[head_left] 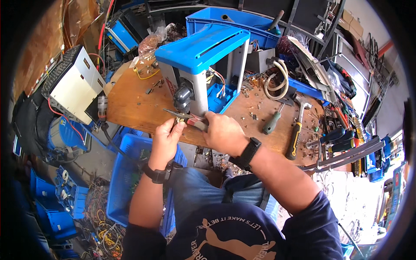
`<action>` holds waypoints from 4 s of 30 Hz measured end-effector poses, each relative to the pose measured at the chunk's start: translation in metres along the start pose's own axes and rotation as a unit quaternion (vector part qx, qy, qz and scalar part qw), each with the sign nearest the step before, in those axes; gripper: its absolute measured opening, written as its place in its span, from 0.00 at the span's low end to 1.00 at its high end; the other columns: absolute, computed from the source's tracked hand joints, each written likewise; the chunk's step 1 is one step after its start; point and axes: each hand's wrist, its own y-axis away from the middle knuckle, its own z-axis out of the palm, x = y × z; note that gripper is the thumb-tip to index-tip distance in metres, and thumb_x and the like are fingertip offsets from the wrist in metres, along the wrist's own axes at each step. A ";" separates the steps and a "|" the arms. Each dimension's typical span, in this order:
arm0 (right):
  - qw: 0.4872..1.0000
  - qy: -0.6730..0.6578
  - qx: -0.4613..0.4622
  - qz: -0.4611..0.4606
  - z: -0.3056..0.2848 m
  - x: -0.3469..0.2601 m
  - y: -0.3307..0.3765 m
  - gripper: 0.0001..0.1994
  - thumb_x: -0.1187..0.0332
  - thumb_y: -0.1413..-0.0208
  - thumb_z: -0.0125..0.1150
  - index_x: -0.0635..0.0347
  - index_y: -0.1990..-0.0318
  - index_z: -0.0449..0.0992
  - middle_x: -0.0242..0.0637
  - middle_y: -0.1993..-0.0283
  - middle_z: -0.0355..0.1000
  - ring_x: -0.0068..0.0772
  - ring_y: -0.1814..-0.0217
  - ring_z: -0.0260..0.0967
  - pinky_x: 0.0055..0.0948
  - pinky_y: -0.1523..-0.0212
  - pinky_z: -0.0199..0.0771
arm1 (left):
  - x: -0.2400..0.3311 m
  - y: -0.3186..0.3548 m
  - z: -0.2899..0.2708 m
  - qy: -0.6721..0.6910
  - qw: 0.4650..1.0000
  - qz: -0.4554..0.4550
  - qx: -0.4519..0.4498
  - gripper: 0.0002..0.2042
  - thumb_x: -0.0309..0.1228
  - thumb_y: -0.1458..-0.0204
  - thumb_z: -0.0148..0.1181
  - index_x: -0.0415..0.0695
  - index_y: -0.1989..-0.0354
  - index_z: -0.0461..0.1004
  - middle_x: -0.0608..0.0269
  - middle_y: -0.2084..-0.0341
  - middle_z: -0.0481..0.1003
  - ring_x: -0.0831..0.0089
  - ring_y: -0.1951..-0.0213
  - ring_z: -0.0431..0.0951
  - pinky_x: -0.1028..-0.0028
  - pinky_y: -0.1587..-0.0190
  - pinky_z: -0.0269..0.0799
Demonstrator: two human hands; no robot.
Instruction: The person disassembles a blue and silver electronic device on a cluttered workbench. They use pliers to strip a power cord and a screwdriver to remove screws from the casing, placing removed components into a blue bin.
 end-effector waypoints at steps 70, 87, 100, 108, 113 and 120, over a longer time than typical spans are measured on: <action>0.878 -0.239 -0.407 0.080 -0.026 0.002 -0.029 0.09 0.71 0.48 0.58 0.65 0.61 0.71 0.33 0.70 0.71 0.24 0.69 0.70 0.27 0.69 0.72 | 0.008 -0.002 -0.028 0.113 0.979 -0.032 -0.165 0.19 0.42 0.35 0.47 0.40 0.73 0.69 0.74 0.84 0.61 0.84 0.80 0.58 0.79 0.77 0.55; 0.943 -0.268 -0.186 0.066 0.020 0.005 0.039 0.17 0.59 0.38 0.54 0.63 0.49 0.69 0.45 0.66 0.74 0.40 0.66 0.76 0.34 0.73 0.75 | -0.023 0.029 -0.060 -0.058 0.997 0.018 0.047 0.17 0.38 0.36 0.49 0.38 0.73 0.68 0.66 0.82 0.67 0.76 0.78 0.65 0.72 0.73 0.62; 0.852 -0.427 -0.043 0.300 -0.060 0.119 0.093 0.16 0.60 0.43 0.54 0.63 0.53 0.69 0.35 0.69 0.69 0.26 0.76 0.67 0.22 0.82 0.61 | 0.098 0.043 -0.165 0.118 0.977 0.047 0.169 0.20 0.46 0.35 0.45 0.41 0.69 0.70 0.75 0.86 0.59 0.87 0.85 0.54 0.84 0.84 0.48; 0.946 -0.249 0.088 0.187 -0.082 0.147 0.044 0.22 0.64 0.41 0.55 0.63 0.41 0.67 0.39 0.56 0.72 0.30 0.59 0.71 0.29 0.61 0.73 | 0.163 0.045 -0.206 0.098 0.965 0.106 0.219 0.19 0.44 0.33 0.39 0.40 0.62 0.69 0.75 0.85 0.54 0.84 0.82 0.51 0.81 0.80 0.46; 0.972 -0.205 0.114 0.000 -0.074 0.076 0.078 0.19 0.69 0.43 0.55 0.70 0.46 0.70 0.39 0.55 0.75 0.27 0.56 0.71 0.25 0.55 0.70 | 0.193 0.068 -0.233 0.116 0.959 0.159 0.204 0.18 0.44 0.34 0.42 0.39 0.61 0.69 0.76 0.84 0.54 0.84 0.82 0.51 0.80 0.80 0.47; 0.919 -0.286 -0.236 -0.132 0.078 -0.013 0.072 0.31 0.73 0.51 0.67 0.67 0.39 0.62 0.33 0.73 0.72 0.21 0.75 0.67 0.24 0.73 0.69 | 0.201 0.035 -0.161 0.220 0.913 0.196 0.283 0.24 0.50 0.35 0.42 0.43 0.77 0.66 0.72 0.86 0.62 0.84 0.84 0.62 0.81 0.82 0.58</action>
